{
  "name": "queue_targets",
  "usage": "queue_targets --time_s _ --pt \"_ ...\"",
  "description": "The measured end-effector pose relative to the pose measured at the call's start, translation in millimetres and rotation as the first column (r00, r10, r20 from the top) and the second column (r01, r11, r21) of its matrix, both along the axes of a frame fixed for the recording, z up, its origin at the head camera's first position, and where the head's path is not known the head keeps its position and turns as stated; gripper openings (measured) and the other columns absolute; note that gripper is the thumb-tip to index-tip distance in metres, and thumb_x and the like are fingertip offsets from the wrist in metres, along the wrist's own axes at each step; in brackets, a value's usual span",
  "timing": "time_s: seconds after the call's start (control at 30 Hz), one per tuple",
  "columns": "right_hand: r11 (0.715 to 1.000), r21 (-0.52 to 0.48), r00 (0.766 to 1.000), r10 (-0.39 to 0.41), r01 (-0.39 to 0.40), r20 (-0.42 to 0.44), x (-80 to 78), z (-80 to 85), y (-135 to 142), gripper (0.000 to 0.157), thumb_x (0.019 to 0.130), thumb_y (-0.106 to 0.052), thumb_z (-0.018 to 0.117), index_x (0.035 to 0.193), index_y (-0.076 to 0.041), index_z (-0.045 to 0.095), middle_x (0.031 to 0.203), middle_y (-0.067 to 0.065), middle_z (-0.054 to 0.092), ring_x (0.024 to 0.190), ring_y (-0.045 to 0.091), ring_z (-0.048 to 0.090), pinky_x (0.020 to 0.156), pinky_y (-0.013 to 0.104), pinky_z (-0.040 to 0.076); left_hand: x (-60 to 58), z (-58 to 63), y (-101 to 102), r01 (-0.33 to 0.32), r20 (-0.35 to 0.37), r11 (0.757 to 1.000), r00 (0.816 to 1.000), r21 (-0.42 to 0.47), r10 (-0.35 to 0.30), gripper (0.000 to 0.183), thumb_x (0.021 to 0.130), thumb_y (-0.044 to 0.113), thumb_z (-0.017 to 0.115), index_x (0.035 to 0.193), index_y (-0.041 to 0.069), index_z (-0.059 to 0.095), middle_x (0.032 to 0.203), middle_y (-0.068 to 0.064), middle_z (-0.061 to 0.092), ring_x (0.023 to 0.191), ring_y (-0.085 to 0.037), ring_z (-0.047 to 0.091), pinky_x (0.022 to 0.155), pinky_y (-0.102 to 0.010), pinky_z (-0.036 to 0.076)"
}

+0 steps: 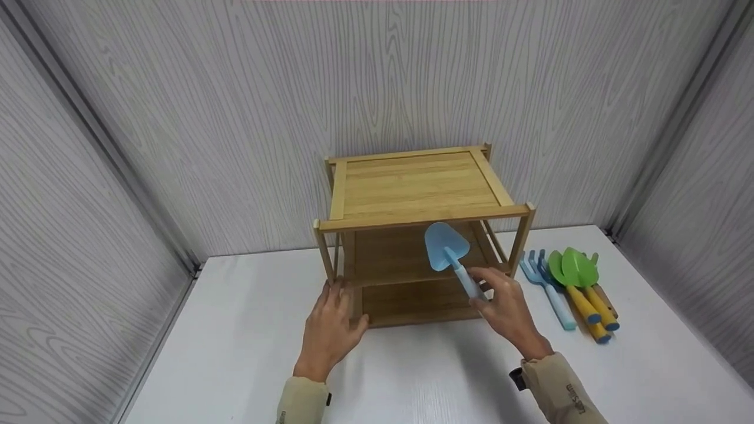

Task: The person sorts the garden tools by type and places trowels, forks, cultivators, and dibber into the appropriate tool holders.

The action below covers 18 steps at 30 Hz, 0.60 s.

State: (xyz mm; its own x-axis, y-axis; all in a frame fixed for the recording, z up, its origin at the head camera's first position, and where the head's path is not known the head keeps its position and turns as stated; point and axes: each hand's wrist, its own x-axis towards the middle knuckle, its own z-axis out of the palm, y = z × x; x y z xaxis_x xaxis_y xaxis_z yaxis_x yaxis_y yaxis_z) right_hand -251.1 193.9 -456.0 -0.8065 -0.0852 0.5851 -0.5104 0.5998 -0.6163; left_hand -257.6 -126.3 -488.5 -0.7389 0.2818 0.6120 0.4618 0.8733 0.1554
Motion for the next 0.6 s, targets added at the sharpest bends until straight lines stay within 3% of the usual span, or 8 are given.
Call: queue_targets --time_s 0.23,0.6 --pt "1.0 0.024 1.0 -0.019 0.018 0.025 -1.9 4.5 -7.6 0.051 0.069 0.023 0.078 0.115 0.002 0.07 0.108 0.017 0.07 0.087 0.031 0.068 0.071 0.05 0.06 0.1 0.7 -0.6 -0.001 0.005 1.0 1.0 0.002 0.001 0.064 0.087 0.029 0.074 0.135 -0.009 0.057 0.137 -0.027 0.055 0.123 -0.05 0.055 0.094 -0.052 0.054" --pt "1.0 0.009 0.998 0.03 -0.03 0.048 -1.5 9.9 -22.2 0.048 0.072 0.023 0.077 0.115 0.002 0.07 0.106 0.015 0.069 0.091 0.03 0.068 0.081 0.053 0.059 -0.3 0.7 0.8 -0.005 0.009 1.0 1.0 -0.002 0.005 0.064 0.087 0.029 0.075 0.136 -0.008 0.056 0.138 -0.027 0.054 0.124 -0.048 0.054 0.094 -0.052 0.054"
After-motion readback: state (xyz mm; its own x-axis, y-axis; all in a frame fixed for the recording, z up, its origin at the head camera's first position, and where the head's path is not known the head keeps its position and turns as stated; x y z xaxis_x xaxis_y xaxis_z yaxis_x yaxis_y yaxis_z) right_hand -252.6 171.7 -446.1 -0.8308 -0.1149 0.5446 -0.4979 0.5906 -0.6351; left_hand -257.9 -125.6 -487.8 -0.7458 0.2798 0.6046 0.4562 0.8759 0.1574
